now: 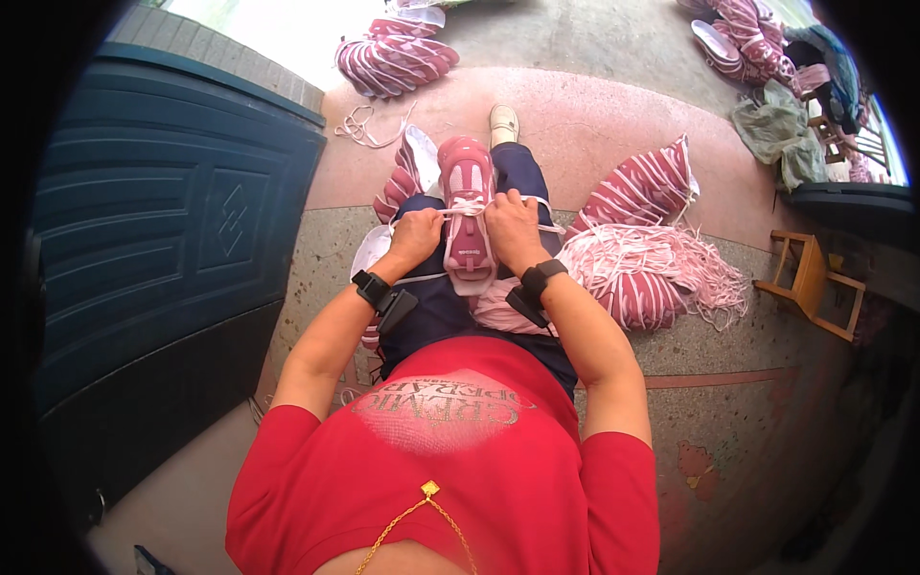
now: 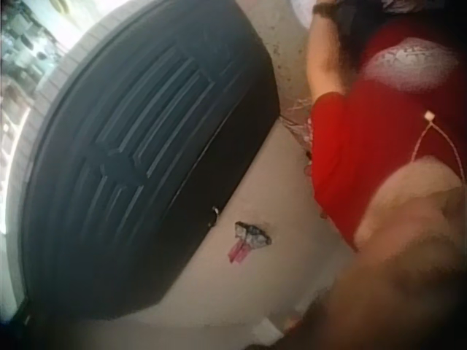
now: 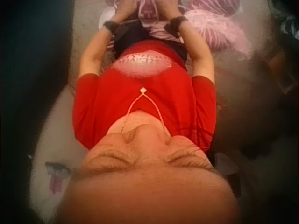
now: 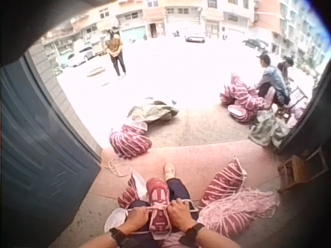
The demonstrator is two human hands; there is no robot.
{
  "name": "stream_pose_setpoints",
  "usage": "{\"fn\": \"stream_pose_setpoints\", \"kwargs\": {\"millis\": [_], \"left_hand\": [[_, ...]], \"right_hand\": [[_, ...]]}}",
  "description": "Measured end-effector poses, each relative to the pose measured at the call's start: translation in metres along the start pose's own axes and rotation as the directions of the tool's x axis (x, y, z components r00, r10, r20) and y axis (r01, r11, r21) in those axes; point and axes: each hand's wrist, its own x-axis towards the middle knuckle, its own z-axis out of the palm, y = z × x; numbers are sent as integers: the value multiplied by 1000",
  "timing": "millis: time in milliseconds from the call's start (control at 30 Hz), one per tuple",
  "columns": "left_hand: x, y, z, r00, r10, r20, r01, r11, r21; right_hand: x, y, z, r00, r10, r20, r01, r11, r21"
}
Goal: The person sits on the floor and laces a pink sneaker with a long white shoelace. They repeatedly thread the lace through the eyelets, pull it tight, and adjust the tension, working on a single shoe while surrounded by piles of similar shoes.
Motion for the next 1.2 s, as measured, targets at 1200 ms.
{"fn": "stream_pose_setpoints", "kwargs": {"millis": [1200], "left_hand": [[31,30,0,860,505,-78,-484,854,192]], "right_hand": [[-24,-13,23,989,12,-148,36,949,313]]}}
